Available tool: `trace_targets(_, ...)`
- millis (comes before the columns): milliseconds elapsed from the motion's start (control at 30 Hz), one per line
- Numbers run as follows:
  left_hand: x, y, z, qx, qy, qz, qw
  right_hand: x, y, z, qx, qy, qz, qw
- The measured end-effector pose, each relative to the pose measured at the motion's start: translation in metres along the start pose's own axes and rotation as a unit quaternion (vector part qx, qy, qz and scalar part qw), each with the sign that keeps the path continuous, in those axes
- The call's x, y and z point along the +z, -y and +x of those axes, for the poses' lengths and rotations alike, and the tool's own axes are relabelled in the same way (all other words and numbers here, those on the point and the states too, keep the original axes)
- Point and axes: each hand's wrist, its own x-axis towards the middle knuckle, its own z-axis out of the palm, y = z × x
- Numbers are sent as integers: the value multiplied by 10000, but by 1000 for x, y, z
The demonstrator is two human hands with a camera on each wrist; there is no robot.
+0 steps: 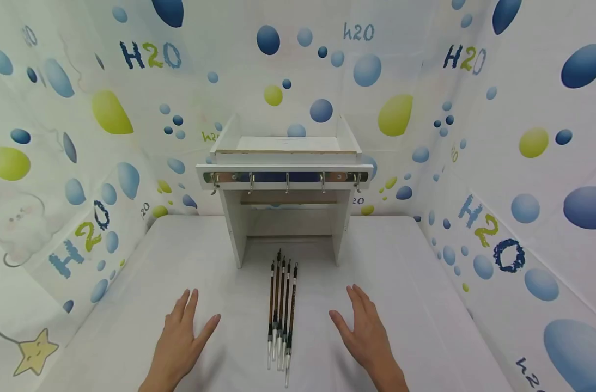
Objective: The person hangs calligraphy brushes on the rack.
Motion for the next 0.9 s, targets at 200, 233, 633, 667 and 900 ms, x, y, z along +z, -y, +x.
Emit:
trace_targets(200,6,-6,7,-236,-80,-360,9990,6,3,1,24,63,290,9996)
trace_targets(233,7,-7,8,-244,-118,-413,9988,7,4,1,38,72,366,9993)
trace_targets(633,20,-11,31,-96,-553,-929,9941,25,20,6,216,172,837,9961)
trace_targets(667,21,-11,33,-69,-595,-964,9935,26,22,6,242,198,868,9957)
trace_targets(900,21,-18,50,62,-833,-1135,9900,33,34,10,269,291,1007,9941)
